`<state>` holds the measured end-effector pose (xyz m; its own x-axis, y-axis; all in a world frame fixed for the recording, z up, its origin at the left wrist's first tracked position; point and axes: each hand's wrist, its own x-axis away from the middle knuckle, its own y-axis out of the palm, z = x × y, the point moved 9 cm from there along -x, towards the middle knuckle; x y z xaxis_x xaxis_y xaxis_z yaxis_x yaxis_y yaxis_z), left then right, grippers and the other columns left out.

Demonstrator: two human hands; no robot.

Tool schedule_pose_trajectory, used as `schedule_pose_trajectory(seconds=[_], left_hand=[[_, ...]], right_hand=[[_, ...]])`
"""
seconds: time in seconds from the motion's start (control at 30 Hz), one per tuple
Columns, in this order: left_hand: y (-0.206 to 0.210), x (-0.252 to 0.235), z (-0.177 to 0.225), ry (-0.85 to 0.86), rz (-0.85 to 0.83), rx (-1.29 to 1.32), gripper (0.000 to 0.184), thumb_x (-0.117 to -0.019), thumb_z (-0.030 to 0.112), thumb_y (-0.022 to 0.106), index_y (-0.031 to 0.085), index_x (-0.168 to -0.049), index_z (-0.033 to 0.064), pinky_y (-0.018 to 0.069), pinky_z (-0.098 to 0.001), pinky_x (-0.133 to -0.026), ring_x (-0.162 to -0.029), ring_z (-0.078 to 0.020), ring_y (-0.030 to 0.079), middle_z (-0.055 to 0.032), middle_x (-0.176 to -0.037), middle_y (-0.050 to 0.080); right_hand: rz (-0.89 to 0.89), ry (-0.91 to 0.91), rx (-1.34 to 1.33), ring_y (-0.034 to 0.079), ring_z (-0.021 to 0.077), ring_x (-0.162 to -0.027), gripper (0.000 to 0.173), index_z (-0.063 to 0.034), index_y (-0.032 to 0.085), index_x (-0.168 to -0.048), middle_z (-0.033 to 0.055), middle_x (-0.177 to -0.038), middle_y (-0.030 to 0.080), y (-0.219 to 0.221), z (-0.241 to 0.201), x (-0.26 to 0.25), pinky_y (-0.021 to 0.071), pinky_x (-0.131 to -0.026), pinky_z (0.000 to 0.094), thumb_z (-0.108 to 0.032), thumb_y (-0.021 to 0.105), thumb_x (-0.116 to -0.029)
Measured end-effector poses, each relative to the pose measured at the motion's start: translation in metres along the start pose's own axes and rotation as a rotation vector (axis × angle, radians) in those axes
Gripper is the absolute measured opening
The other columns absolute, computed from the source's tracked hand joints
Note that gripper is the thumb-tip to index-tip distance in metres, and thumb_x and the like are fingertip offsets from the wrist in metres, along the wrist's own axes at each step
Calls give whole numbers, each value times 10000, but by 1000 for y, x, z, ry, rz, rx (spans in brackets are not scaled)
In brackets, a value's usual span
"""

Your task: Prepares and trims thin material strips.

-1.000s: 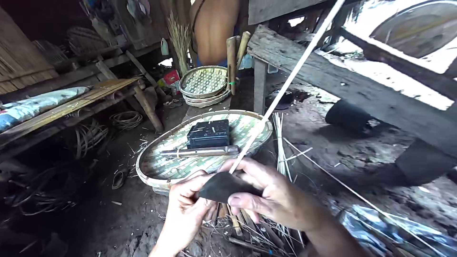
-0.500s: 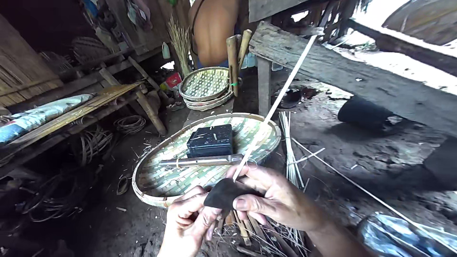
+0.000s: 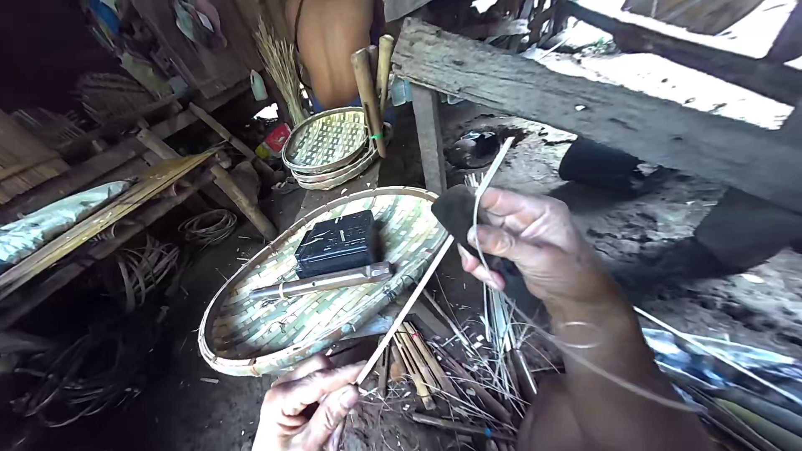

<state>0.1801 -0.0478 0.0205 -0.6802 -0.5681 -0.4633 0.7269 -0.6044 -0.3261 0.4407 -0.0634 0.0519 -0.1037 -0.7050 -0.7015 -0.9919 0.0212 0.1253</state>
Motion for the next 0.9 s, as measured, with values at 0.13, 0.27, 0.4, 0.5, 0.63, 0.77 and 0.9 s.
schedule_pose_trajectory(seconds=[0.13, 0.27, 0.4, 0.5, 0.63, 0.77, 0.9], left_hand=[[-6, 9, -3, -47, -48, -35, 223, -1032, 219, 616, 756, -1203, 189, 475, -68, -551, -615, 98, 535, 103, -846, 628], [-21, 21, -10, -137, -44, 58, 222, -1035, 236, 609, 763, -1192, 204, 483, -74, -525, -584, 99, 552, 128, -832, 677], [10, -1, -14, -209, -3, 414, 241, -1026, 204, 608, 749, -1188, 94, 482, -90, -489, -550, 85, 570, 106, -761, 699], [35, -12, -17, -261, -81, 770, 172, -1004, 183, 633, 758, -1083, 94, 499, -91, -519, -578, 70, 615, 70, -779, 727], [46, -11, -19, -313, -142, 984, 141, -985, 120, 646, 767, -1035, 68, 496, -98, -517, -566, 44, 628, 25, -748, 732], [50, -11, -19, -314, -185, 1006, 166, -1008, 142, 618, 755, -1054, 60, 469, -88, -503, -561, 58, 605, 41, -753, 721], [48, -3, -22, -328, -220, 892, 278, -1044, 204, 574, 713, -1245, 71, 445, -62, -490, -557, 100, 555, 90, -798, 699]], right_hand=[[166, 23, 60, 547, -60, -491, 185, -178, 654, -1085, -134, -732, 682, -44, 2, -1, 458, -424, 96, -79, 509, -1026], [611, 76, 139, 501, -58, -530, 238, -255, 531, -1273, -196, -785, 586, -140, -9, 27, 460, -496, 104, -217, 360, -1113], [149, 99, 63, 528, -26, -427, 399, -251, 484, -1403, -115, -687, 657, -22, -1, 27, 466, -388, 135, -167, 511, -1015], [-265, 123, -10, 593, -55, -553, 507, -158, 520, -1451, -79, -777, 702, 83, 15, 38, 495, -475, 112, -215, 677, -971], [-402, 108, -177, 597, -79, -626, 237, -38, 610, -1201, -71, -831, 696, 109, 18, 44, 484, -516, 79, -164, 649, -1004], [-359, 67, -180, 593, -85, -620, 226, -46, 625, -1178, -81, -804, 686, 99, 16, 40, 485, -518, 73, -192, 649, -1007], [-138, 39, -99, 567, -79, -538, 119, -144, 673, -1047, -104, -746, 695, 52, 12, 23, 471, -470, 83, -249, 627, -1013]])
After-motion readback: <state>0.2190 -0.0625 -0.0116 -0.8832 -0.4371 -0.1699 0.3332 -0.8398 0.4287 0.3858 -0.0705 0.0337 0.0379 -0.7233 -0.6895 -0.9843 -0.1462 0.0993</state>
